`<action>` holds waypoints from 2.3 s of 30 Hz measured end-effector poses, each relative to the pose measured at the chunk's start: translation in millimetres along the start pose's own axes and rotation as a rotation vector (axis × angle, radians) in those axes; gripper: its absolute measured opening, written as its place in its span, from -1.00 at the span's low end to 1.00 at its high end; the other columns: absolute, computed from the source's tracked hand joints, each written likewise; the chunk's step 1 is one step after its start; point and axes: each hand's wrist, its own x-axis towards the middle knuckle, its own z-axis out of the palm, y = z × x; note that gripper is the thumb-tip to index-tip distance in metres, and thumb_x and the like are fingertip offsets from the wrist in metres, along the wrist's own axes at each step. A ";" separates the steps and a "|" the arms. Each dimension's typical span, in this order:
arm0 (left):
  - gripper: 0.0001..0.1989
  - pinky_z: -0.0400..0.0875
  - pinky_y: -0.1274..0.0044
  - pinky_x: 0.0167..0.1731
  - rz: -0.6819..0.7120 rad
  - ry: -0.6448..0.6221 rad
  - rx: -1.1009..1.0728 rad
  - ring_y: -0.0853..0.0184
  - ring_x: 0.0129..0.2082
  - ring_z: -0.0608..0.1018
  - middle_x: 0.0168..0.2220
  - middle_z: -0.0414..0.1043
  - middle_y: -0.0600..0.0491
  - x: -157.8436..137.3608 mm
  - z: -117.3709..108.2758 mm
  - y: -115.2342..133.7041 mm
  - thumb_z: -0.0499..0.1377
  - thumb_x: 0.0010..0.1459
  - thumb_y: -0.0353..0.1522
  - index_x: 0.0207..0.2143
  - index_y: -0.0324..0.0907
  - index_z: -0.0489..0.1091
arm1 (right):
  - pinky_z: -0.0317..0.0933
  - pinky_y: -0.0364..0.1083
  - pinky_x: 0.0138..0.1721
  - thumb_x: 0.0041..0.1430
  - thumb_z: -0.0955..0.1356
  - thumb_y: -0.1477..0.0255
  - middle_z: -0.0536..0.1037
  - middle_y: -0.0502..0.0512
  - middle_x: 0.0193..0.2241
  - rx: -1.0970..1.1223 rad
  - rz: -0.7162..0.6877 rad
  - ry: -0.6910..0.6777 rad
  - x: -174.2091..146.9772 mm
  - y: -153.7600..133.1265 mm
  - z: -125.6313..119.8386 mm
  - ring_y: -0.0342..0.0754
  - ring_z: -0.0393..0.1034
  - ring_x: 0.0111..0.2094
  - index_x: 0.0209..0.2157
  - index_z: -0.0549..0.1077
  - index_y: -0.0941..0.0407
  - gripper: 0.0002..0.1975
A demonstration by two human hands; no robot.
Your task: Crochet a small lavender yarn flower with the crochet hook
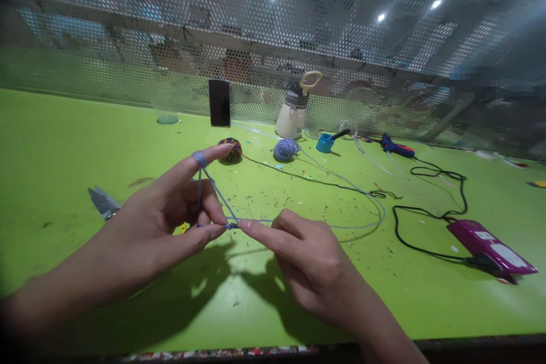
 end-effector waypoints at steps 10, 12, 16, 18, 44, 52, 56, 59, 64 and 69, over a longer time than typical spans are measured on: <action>-0.19 0.38 0.59 -0.48 -0.026 0.013 0.003 0.41 -0.47 0.43 -0.39 0.45 0.16 -1.0 0.4 -0.2 0.15 0.12 -0.57 0.31 0.20 -0.01 | 0.01 -0.09 -0.49 0.24 0.17 0.67 0.33 0.04 -0.42 -0.169 -0.006 -0.039 -3.1 0.5 2.1 -0.08 0.22 -0.48 0.23 0.23 -0.09 -0.40; -0.18 0.38 0.60 -0.49 -0.029 0.013 0.004 0.41 -0.48 0.43 -0.39 0.45 0.16 -0.7 0.6 -0.5 0.16 0.10 -0.58 0.31 0.20 0.00 | 0.02 -0.09 -0.49 0.23 0.17 0.68 0.32 0.04 -0.42 -0.183 -0.010 -0.039 -3.7 1.6 3.0 -0.08 0.21 -0.49 0.24 0.22 -0.09 -0.39; -0.19 0.38 0.61 -0.49 -0.024 0.010 -0.009 0.42 -0.48 0.42 -0.40 0.44 0.16 0.2 0.8 -1.4 0.16 0.10 -0.57 0.31 0.19 0.01 | 0.03 -0.10 -0.49 0.21 0.18 0.68 0.30 0.02 -0.44 -0.192 -0.011 -0.042 -4.1 2.6 4.4 -0.09 0.21 -0.49 0.23 0.23 -0.07 -0.39; -0.19 0.37 0.61 -0.49 -0.026 0.008 -0.014 0.42 -0.48 0.42 -0.40 0.44 0.16 0.2 0.6 -1.6 0.16 0.11 -0.56 0.31 0.20 0.00 | 0.03 -0.10 -0.49 0.20 0.18 0.68 0.29 0.02 -0.45 -0.201 -0.013 -0.043 -4.4 2.3 4.8 -0.08 0.21 -0.49 0.23 0.23 -0.07 -0.38; -0.23 0.37 0.69 -0.50 -0.104 0.035 -0.117 0.47 -0.51 0.43 -0.46 0.48 0.21 3.1 1.7 -0.3 0.22 0.06 -0.55 0.25 0.19 0.13 | 0.04 -0.11 -0.49 0.22 0.19 0.68 0.30 0.03 -0.43 -0.170 -0.017 -0.001 -3.5 -0.3 8.2 -0.08 0.21 -0.48 0.22 0.26 0.02 -0.44; -0.23 0.36 0.65 -0.53 -0.140 0.024 -0.152 0.44 -0.51 0.43 -0.45 0.51 0.16 3.1 0.2 0.4 0.22 0.08 -0.54 0.28 0.15 0.09 | 0.06 -0.11 -0.48 0.23 0.19 0.68 0.31 0.03 -0.43 -0.181 -0.005 0.013 -3.1 -1.5 7.7 -0.08 0.22 -0.48 0.23 0.24 0.02 -0.43; -0.24 0.36 0.63 -0.54 -0.151 0.024 -0.165 0.43 -0.52 0.43 -0.46 0.50 0.15 4.2 0.2 1.1 0.22 0.08 -0.52 0.28 0.11 0.09 | 0.07 -0.11 -0.48 0.22 0.20 0.68 0.31 0.04 -0.43 -0.156 0.001 0.006 -3.2 -1.4 7.9 -0.08 0.22 -0.48 0.23 0.25 0.03 -0.43; -0.24 0.36 0.63 -0.54 -0.157 0.028 -0.162 0.42 -0.52 0.44 -0.46 0.50 0.14 4.0 0.2 1.1 0.23 0.07 -0.52 0.29 0.06 0.09 | 0.07 -0.12 -0.48 0.22 0.19 0.69 0.31 0.04 -0.43 -0.151 0.015 0.001 -3.1 -1.5 8.4 -0.08 0.22 -0.48 0.23 0.25 0.03 -0.42; -0.28 0.37 0.64 -0.53 -0.152 0.029 -0.144 0.43 -0.51 0.45 -0.45 0.51 0.16 2.9 0.3 -0.8 0.22 0.10 -0.52 0.26 0.13 0.12 | 0.08 -0.12 -0.47 0.22 0.20 0.68 0.32 0.04 -0.42 -0.164 0.005 0.013 -3.1 -2.4 8.5 -0.08 0.23 -0.47 0.23 0.25 0.03 -0.43; -0.30 0.40 0.64 -0.50 -0.140 0.023 -0.130 0.43 -0.48 0.47 -0.44 0.50 0.17 2.3 0.4 -1.2 0.20 0.14 -0.51 0.26 0.17 0.11 | 0.09 -0.12 -0.48 0.22 0.19 0.69 0.33 0.05 -0.41 -0.177 0.015 0.005 -2.2 -3.9 8.8 -0.08 0.25 -0.47 0.23 0.26 0.03 -0.42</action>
